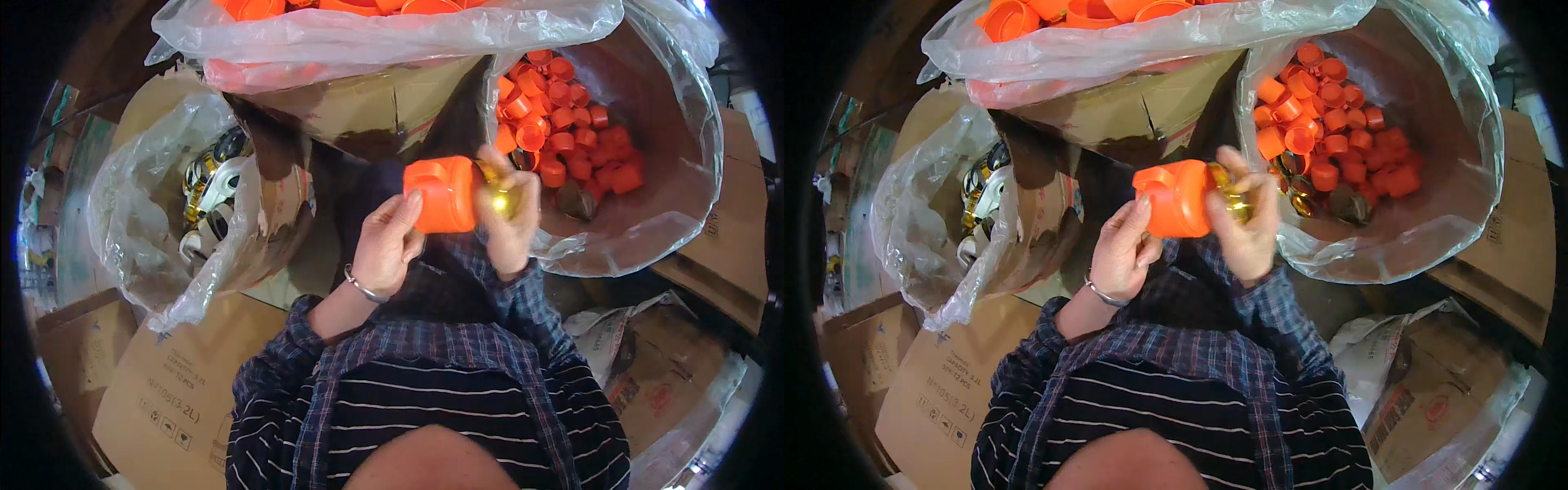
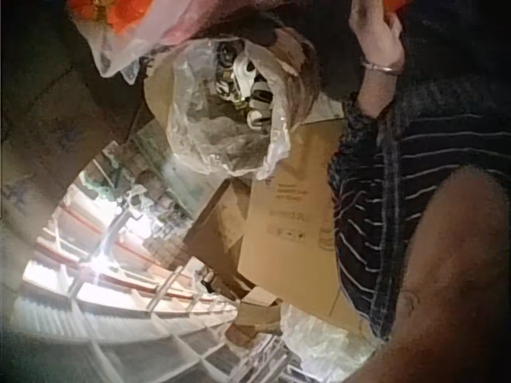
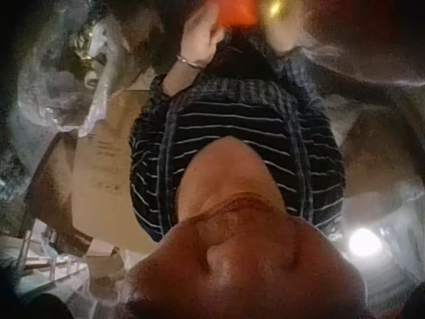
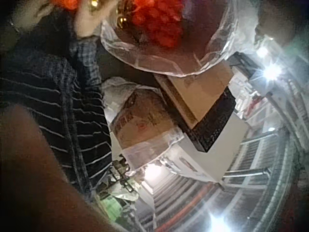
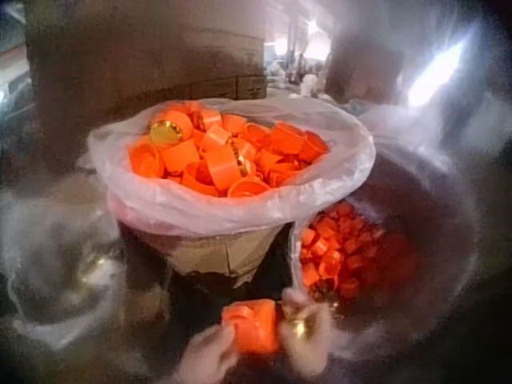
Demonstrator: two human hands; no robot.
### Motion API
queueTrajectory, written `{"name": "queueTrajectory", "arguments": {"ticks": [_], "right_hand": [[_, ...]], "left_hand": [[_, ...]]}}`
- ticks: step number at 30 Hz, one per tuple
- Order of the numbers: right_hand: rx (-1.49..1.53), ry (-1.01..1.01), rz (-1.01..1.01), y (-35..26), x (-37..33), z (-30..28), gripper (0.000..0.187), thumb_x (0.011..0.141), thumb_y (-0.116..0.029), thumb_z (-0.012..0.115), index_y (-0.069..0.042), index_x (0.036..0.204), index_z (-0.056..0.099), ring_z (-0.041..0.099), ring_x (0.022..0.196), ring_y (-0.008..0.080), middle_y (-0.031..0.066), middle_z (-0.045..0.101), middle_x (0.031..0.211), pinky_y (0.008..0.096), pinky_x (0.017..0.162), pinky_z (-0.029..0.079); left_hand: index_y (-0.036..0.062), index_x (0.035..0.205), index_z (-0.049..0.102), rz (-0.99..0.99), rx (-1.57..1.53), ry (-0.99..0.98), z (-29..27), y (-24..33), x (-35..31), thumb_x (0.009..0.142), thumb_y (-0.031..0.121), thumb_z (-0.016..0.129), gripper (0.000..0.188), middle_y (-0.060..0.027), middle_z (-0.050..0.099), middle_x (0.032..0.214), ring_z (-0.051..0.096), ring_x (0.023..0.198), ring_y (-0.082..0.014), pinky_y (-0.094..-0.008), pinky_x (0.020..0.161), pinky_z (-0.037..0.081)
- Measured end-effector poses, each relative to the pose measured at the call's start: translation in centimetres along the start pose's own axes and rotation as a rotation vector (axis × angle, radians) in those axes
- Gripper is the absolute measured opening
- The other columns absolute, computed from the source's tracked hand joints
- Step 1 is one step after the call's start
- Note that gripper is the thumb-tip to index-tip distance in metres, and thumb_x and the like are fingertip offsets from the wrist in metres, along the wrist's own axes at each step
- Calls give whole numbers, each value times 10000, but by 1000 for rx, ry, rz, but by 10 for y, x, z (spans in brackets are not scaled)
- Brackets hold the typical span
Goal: The person sits on the floor and repeatedly picks orange plastic cups and gold metallic inserts from large bags, inserts the gold pieces into the cups, and places the assembled units into a bag. The person also wipes some cups with a cloth and handles gold inserts separately before continuing assembly.
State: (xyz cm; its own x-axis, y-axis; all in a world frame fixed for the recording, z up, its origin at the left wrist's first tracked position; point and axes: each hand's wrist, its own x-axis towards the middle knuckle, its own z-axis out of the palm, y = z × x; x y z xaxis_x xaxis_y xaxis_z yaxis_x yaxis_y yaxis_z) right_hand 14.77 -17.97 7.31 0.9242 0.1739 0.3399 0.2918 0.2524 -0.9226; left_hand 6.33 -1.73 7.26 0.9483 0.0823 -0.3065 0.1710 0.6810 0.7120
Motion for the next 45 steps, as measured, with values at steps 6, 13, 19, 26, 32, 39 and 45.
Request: {"name": "queueTrajectory", "arguments": {"ticks": [6, 13, 19, 26, 32, 39, 45], "right_hand": [[-278, -216, -90, -13, -16, 20, 577, 940, -381, 643, -4, 1337, 459, 457, 1330, 300, 204, 417, 1471, 408, 1110, 364], [-347, -100, -119, -6, -34, 44, 570, 1022, -387, 371, 21, 1416, 428, 420, 1347, 357, 221, 427, 1442, 415, 1143, 305], [-551, -134, -330, 5, -32, 37, 508, 963, -288, 471, 22, 1366, 481, 483, 1254, 378, 234, 485, 1383, 442, 1081, 371], [-19, 24, 290, 12, -22, 35, 411, 1035, -316, 436, -18, 1292, 556, 585, 1140, 282, 146, 608, 1253, 355, 1032, 430], [-361, 67, 121, 18, -23, 37, 367, 1031, -265, 495, 23, 1248, 562, 589, 1083, 271, 162, 601, 1167, 347, 978, 450], [134, 51, 340, 18, -14, 39, 367, 1021, -177, 544, 17, 1331, 515, 547, 1141, 198, 111, 572, 1242, 319, 1004, 434], [-446, 121, 46, 10, -11, 52, 293, 999, -137, 539, 19, 1246, 556, 568, 1092, 216, 125, 599, 1173, 316, 966, 447]], "left_hand": [[11, 1082, 669, 77, -27, 3, 11, 7, -14, 1008, 283, 632, 284, 38, 598, 788, 453, 593, -25, -192, 538, 335], [-7, 1144, 661, 309, -11, 100, 29, 0, -16, 1036, 312, 580, 346, -11, 658, 974, 568, 870, -68, -231, 802, 466], [3, 1110, 656, 178, -113, 197, 29, -2, -5, 1041, 319, 558, 338, -28, 667, 1002, 604, 881, -111, -267, 826, 491], [3, 1060, 646, 532, 573, 226, 16, -21, 9, 1038, 287, 547, 301, -132, 680, 876, 670, 792, -234, -337, 754, 533], [-15, 1141, 644, 244, 152, 192, 22, -18, 19, 1028, 270, 560, 318, -88, 687, 1026, 653, 911, -167, -304, 839, 512], [-18, 1123, 633, 603, 652, 139, 20, -9, 23, 1062, 266, 497, 321, -122, 684, 932, 628, 838, -164, -330, 755, 503], [-24, 1153, 650, 277, 65, 145, 25, -19, 22, 1062, 357, 513, 415, -52, 675, 1064, 603, 951, -117, -278, 864, 491]]}}
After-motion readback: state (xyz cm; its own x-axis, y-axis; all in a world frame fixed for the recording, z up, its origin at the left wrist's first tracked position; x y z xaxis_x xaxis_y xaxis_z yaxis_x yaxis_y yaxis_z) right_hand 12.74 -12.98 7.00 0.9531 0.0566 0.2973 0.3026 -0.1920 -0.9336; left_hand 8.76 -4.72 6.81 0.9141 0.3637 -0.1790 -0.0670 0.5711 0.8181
